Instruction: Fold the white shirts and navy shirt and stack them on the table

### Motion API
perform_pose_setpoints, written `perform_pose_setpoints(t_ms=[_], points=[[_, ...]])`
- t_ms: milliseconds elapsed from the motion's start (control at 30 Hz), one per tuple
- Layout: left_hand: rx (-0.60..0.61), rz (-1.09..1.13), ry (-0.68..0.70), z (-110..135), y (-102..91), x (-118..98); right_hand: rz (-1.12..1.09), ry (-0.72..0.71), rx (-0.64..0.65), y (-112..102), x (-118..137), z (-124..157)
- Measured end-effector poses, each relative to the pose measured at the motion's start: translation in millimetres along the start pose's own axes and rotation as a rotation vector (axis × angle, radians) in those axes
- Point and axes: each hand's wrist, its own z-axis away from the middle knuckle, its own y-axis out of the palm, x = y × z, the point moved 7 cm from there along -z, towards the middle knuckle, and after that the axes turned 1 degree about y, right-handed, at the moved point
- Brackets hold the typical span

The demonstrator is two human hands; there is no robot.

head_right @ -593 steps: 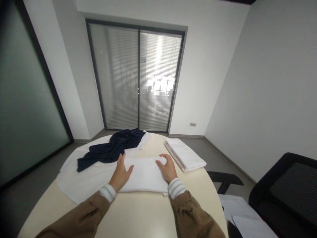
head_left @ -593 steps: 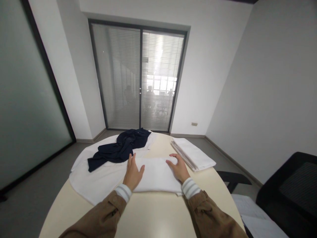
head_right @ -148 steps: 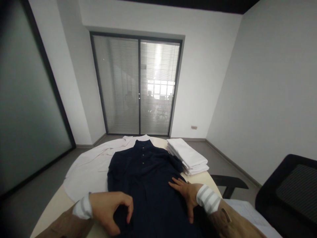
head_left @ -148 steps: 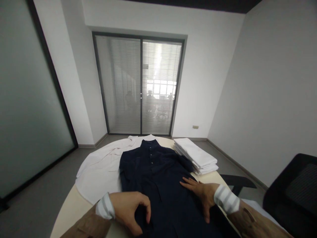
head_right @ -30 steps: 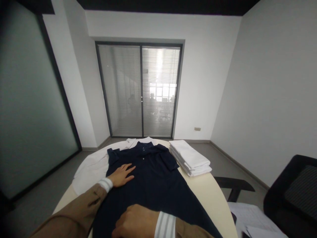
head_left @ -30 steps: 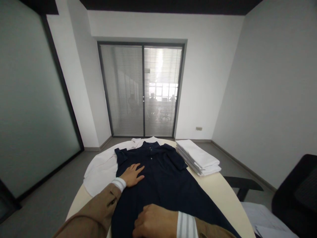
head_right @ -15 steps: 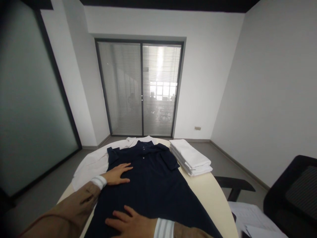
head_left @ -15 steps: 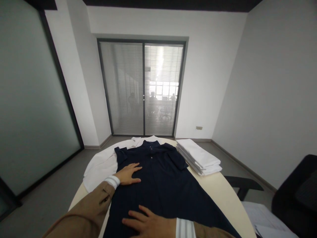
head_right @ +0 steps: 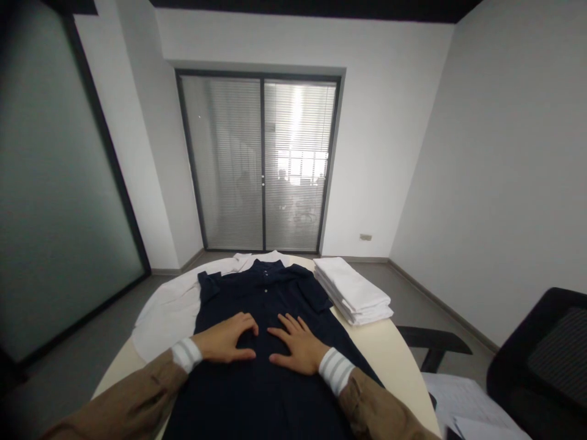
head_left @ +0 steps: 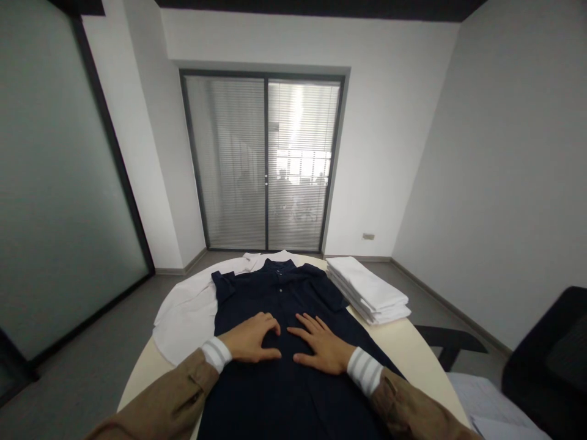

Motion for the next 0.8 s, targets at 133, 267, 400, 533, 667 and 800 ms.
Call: perform_pose_setpoints(t_ms=[133,267,400,533,667,800], points=[[0.157,0.081,0.183,2,33.7,-47,-0.033,0.030,-0.032,2,-23,-9],[0.111,0.067,0.252,-1,53.8,-59,-0.084,-0.003,-0.080,4,-33,-14],[0.035,0.087,0.254,-6,51.7,-57,-0.123,-0.045,-0.128,-1,-38,-14],[-0.087,0.165,0.140,-12,45.1,-42,-0.126,-0.098,-0.231,-25,-24,-5],[-0.187,0.208,0.053,-14,46.5,-28,-0.149,-0.222,-0.186,-37,14,10],[-0.230,0.187,0.019,-14,48.4,-22,-0.229,-0.383,0.099,-10,49,24]])
